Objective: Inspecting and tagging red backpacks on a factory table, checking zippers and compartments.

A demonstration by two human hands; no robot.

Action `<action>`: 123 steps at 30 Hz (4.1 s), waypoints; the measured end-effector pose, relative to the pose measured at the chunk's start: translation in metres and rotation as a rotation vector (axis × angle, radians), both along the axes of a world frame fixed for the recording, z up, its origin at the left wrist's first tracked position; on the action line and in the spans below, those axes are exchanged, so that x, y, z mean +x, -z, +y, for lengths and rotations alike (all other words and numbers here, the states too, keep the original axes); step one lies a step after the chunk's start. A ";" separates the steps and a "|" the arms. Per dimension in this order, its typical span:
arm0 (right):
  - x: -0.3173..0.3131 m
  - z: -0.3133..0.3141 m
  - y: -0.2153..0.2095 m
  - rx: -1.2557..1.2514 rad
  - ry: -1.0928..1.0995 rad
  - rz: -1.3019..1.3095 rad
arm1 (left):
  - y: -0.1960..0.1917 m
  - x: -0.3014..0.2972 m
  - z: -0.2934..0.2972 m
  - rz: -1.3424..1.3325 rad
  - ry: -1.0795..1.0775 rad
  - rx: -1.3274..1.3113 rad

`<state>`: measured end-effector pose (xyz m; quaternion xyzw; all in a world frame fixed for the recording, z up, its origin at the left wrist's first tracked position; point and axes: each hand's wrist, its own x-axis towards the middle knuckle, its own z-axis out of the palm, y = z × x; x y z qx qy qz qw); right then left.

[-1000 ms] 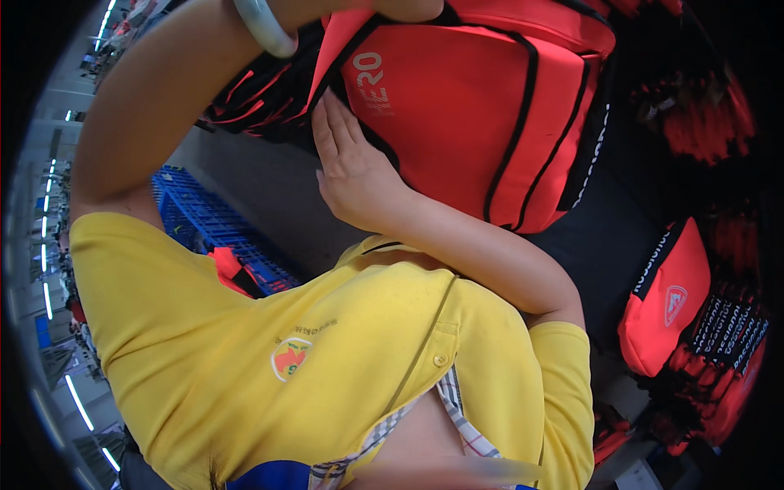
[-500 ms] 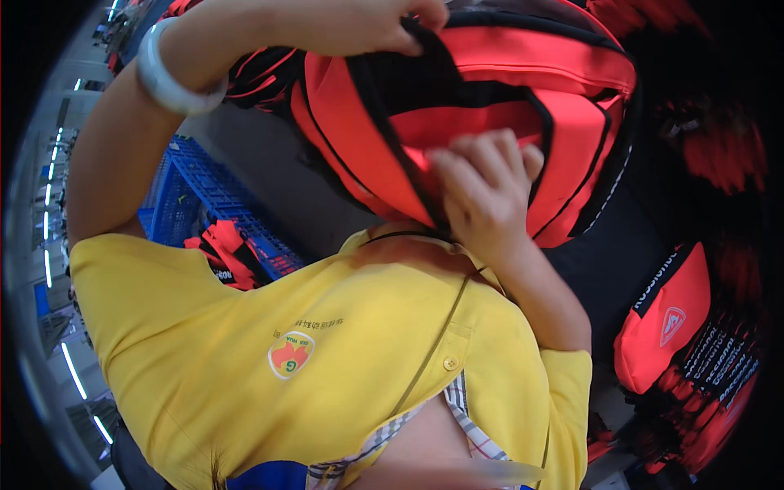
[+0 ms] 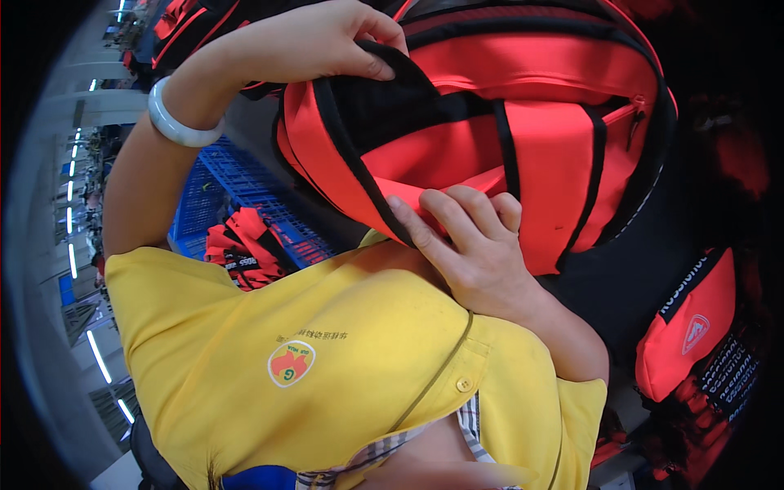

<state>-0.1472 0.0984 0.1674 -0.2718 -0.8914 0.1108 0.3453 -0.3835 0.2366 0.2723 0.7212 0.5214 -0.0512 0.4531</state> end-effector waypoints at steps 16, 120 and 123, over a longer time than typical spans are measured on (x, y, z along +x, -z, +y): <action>-0.008 0.009 0.021 -0.287 0.316 0.065 | 0.041 -0.012 -0.031 0.063 -0.110 -0.087; 0.018 0.027 0.014 -0.192 -0.259 -0.244 | 0.093 -0.008 -0.013 0.173 0.178 0.631; 0.023 0.026 0.018 -0.230 -0.260 -0.194 | 0.092 -0.003 -0.014 0.149 0.201 0.667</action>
